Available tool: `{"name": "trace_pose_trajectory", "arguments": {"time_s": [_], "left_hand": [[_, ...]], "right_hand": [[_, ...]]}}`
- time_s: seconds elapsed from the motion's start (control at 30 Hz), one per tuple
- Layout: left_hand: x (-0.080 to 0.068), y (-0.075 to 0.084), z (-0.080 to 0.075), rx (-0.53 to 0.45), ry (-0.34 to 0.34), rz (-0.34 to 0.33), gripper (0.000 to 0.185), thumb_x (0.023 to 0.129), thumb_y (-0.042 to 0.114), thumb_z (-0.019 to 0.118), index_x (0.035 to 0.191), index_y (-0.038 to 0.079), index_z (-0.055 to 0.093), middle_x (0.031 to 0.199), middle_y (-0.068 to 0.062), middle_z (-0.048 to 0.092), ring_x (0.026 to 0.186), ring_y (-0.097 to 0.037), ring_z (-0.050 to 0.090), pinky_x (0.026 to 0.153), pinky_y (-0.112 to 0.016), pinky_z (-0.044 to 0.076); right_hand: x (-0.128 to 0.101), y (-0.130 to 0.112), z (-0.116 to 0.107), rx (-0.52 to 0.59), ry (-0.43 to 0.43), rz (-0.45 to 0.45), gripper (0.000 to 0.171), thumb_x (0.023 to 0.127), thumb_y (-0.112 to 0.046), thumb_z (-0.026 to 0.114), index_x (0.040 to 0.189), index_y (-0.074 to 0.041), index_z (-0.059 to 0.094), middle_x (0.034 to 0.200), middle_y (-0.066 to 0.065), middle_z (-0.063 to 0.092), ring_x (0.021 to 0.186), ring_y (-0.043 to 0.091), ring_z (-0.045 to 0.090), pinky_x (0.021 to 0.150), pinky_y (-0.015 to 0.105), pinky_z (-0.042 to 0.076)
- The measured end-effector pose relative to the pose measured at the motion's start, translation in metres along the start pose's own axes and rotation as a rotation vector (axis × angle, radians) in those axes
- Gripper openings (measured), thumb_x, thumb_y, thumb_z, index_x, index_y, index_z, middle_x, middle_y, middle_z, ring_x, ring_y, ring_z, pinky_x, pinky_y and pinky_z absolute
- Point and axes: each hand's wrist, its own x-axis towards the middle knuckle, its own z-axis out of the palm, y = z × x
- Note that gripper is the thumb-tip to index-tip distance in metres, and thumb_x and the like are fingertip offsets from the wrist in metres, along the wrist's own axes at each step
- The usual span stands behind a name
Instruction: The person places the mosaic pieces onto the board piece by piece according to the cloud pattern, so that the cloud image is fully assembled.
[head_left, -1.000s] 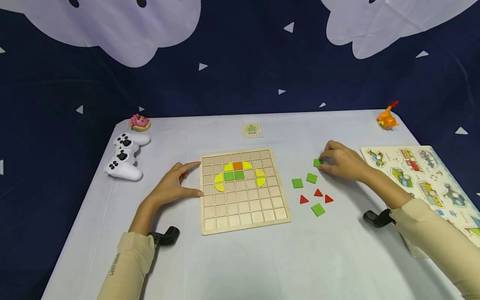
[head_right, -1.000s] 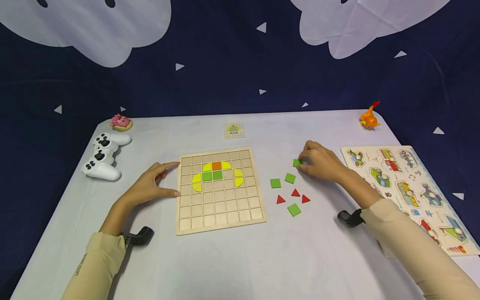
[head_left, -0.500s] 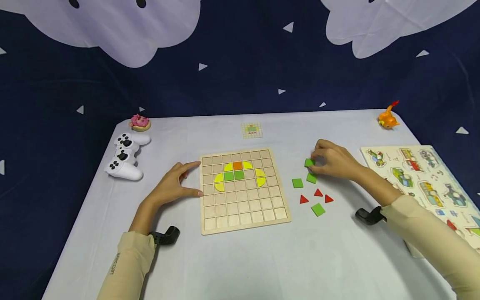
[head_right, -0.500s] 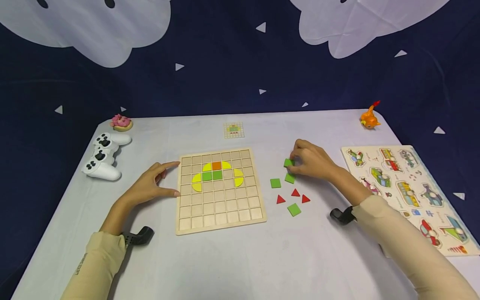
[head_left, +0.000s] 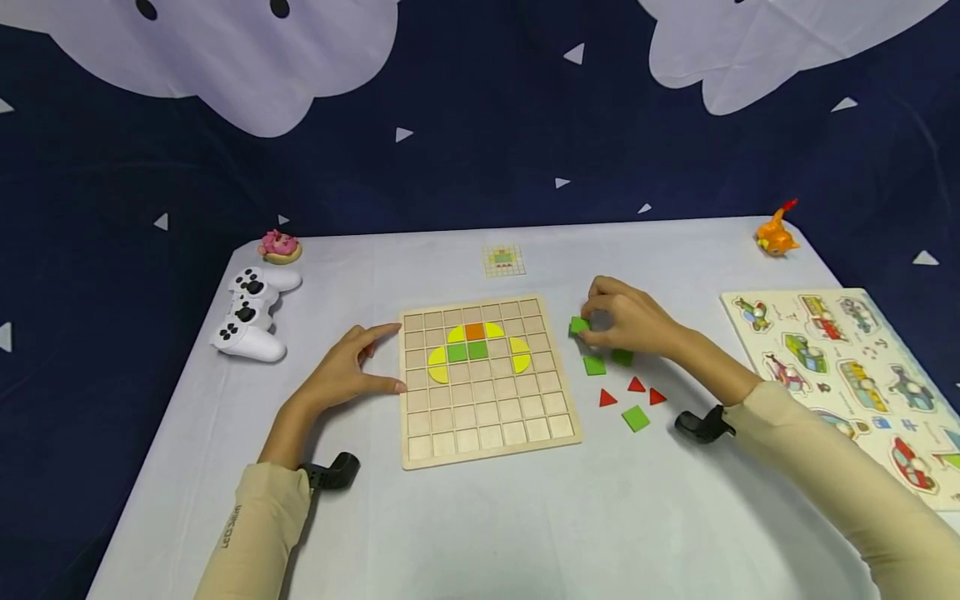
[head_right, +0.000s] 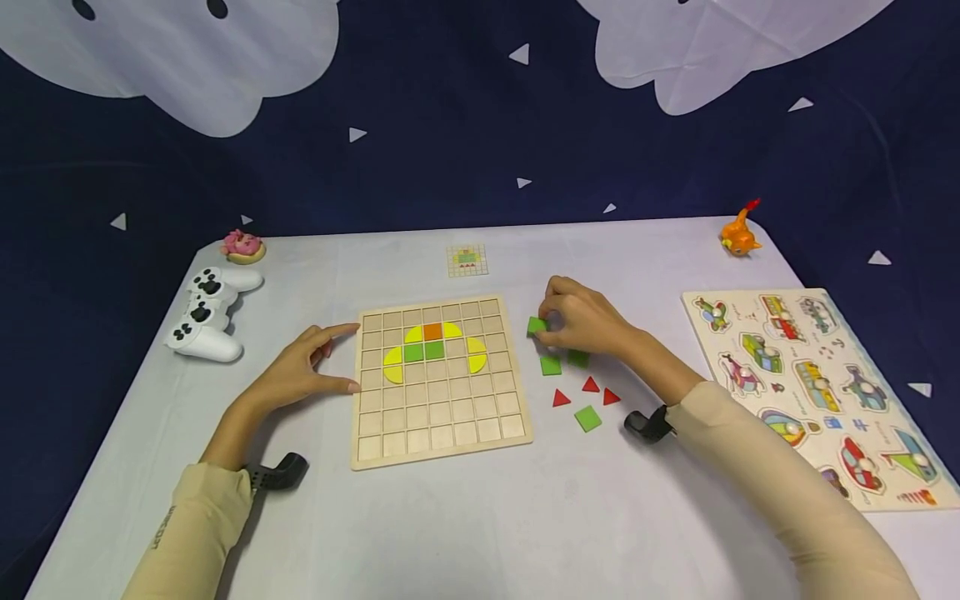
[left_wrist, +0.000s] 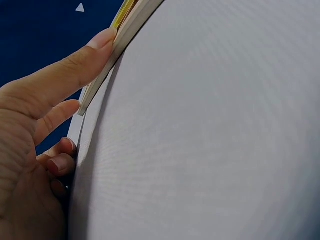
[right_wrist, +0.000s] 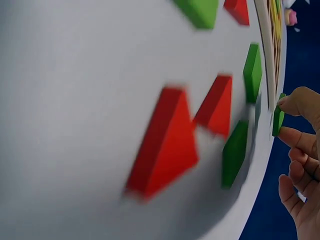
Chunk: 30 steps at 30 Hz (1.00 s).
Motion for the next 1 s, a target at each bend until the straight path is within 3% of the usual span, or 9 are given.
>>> {"name": "trace_pose_trajectory", "arguments": {"time_s": [0.63,1.0], "left_hand": [[-0.001,0.0,-0.001,0.003,0.0,-0.01,0.095,0.067,0.041,0.091,0.149,0.022,0.046,0.096,-0.007,0.04,0.089,-0.022,0.04,0.077,-0.038,0.033],[0.0,-0.002,0.001,0.005,0.01,-0.005,0.095,0.065,0.042,0.091,0.148,0.023,0.047,0.095,-0.006,0.04,0.088,-0.022,0.04,0.077,-0.038,0.033]], "right_hand": [[0.042,-0.061,0.019,0.053,-0.059,-0.165,0.025,0.078,-0.024,0.08,0.093,-0.005,0.076,0.093,0.002,0.052,0.084,0.013,0.047,0.072,0.029,0.045],[0.058,-0.079,0.035,0.015,-0.066,-0.267,0.019,0.08,-0.023,0.079,0.088,-0.007,0.076,0.09,0.001,0.053,0.08,0.013,0.046,0.071,0.028,0.044]]}}
